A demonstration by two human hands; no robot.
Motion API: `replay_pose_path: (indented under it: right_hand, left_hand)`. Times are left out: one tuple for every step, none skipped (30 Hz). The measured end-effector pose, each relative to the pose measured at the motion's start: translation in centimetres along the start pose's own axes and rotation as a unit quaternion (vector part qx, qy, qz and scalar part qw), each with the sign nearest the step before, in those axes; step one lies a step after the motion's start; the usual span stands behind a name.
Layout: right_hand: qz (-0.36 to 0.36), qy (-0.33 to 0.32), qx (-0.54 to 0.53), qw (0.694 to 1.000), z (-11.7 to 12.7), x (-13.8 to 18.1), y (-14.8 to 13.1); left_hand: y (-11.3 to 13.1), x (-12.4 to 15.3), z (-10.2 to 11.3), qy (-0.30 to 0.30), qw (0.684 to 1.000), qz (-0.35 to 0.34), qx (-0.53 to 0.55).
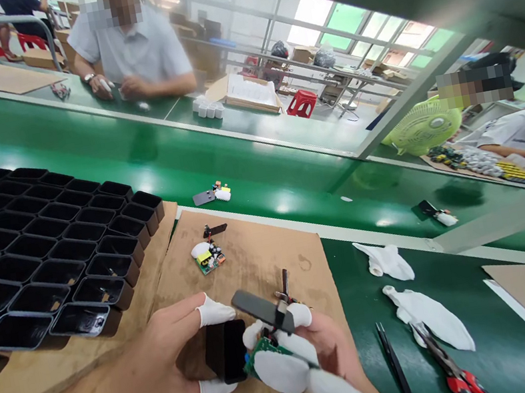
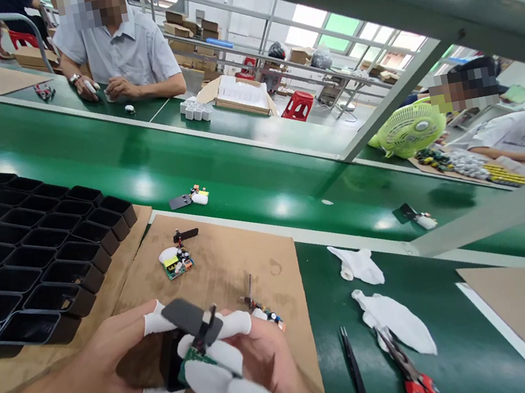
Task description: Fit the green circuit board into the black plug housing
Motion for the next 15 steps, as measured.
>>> replay_pose_path:
  right_hand:
    - [-0.015,0.001,-0.008,1.000,-0.2,-0.1,-0.1]
    - [-0.025,0.007,-0.019,0.999,-0.4,-0.3,-0.2]
    - [-0.031,0.020,-0.033,0.999,-0.5,-0.5,-0.4]
    - [-0.034,0.039,-0.046,0.998,-0.6,-0.7,-0.5]
    - [-0.036,0.058,-0.058,0.996,-0.6,-1.0,-0.5]
    - [-0.040,0.075,-0.067,0.994,-0.6,-1.2,-0.4]
    - [-0.045,0.086,-0.076,0.992,-0.7,-1.3,-0.3]
    - [-0.051,0.092,-0.085,0.991,-0.7,-1.4,-0.1]
    - [-0.055,0.092,-0.095,0.990,-0.8,-1.4,0.1]
    - [-0.056,0.088,-0.105,0.989,-1.0,-1.4,0.1]
    - [-0.053,0.081,-0.112,0.989,-1.1,-1.5,0.0]
    - [-0.048,0.072,-0.114,0.990,-1.3,-1.4,-0.2]
    - [-0.044,0.062,-0.112,0.991,-1.5,-1.4,-0.4]
    - [-0.042,0.054,-0.105,0.992,-1.6,-1.4,-0.5]
    - [-0.040,0.048,-0.097,0.993,-1.8,-1.4,-0.7]
  left_hand:
    - [0.1,0.0,0.0,0.001,1.000,-0.002,0.002]
    - [0.1,0.0,0.1,0.002,1.000,-0.001,0.004]
    - [0.1,0.0,0.1,0.003,1.000,0.002,0.007]
    - [0.0,0.0,0.0,0.002,1.000,0.009,0.007]
    - [-0.1,0.1,0.0,-0.001,1.000,0.015,0.005]
    - [-0.2,0.2,-0.1,-0.004,1.000,0.019,0.001]
    - [-0.3,0.3,-0.2,-0.004,1.000,0.018,-0.006]
    - [-0.3,0.5,-0.1,0.002,1.000,0.014,-0.018]
    - [-0.2,0.6,0.0,0.012,0.999,0.010,-0.035]
    - [-0.2,0.7,0.2,0.020,0.998,0.006,-0.052]
    - [-0.1,0.8,0.3,0.026,0.998,0.005,-0.065]
    - [-0.1,0.8,0.3,0.029,0.997,0.005,-0.072]
    - [-0.1,0.8,0.3,0.027,0.997,0.006,-0.069]
    - [0.0,0.7,0.2,0.021,0.998,0.005,-0.060]
    - [0.0,0.7,0.1,0.015,0.999,0.005,-0.049]
Point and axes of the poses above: each hand's wrist, its own x-axis away from the middle knuckle, its own z-axis out of the back of the hand, y = z × x, the point moved 10 cm from there along -x, towards the middle knuckle, and after that the axes turned 3 degrees about -x, right-handed, at the moved point
